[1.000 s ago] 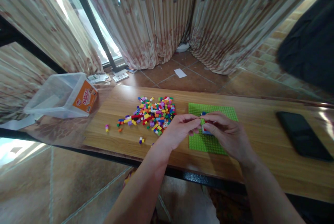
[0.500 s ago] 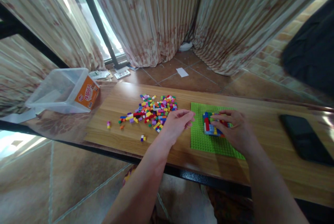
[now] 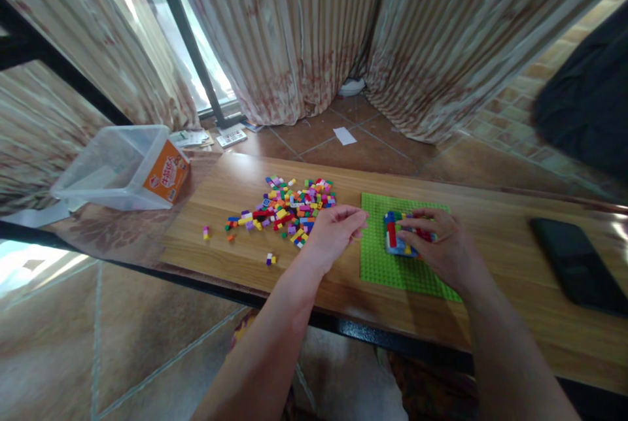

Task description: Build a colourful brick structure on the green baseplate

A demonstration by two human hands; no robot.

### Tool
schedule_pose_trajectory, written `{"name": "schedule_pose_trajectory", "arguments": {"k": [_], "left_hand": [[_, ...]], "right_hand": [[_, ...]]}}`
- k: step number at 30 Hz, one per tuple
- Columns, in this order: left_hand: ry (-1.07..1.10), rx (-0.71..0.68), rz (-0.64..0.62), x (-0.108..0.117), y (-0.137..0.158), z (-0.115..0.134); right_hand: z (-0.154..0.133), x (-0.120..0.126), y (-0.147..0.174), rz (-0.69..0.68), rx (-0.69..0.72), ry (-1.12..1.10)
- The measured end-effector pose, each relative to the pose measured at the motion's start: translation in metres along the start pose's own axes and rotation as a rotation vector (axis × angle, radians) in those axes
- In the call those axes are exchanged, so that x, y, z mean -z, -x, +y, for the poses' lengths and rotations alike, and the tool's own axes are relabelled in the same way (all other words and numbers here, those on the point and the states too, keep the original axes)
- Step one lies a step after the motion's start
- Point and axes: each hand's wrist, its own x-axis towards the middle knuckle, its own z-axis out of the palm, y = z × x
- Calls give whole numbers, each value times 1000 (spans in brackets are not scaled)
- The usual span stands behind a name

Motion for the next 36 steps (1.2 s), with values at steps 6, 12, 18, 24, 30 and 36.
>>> {"name": "schedule_pose_trajectory", "arguments": {"k": [6, 12, 18, 24, 30, 36], "left_hand": [[-9, -11, -2, -1, 0, -1], [-20, -43, -11, -1, -1, -3], [-14, -56, -30, -2, -1, -4], [-18, -39, -34, -5, -2, -6], [-20, -23, -35, -7, -2, -6], [-29, -30, -28, -7, -2, -6]], "right_hand": [[-1, 0, 1, 3, -14, -1], [-1, 2, 1, -14, 12, 33], [-1, 1, 1, -27, 3, 36], [-3, 3, 2, -35, -14, 75], [-6, 4, 2, -39, -18, 80], [-9, 6, 2, -50, 25, 96]]}}
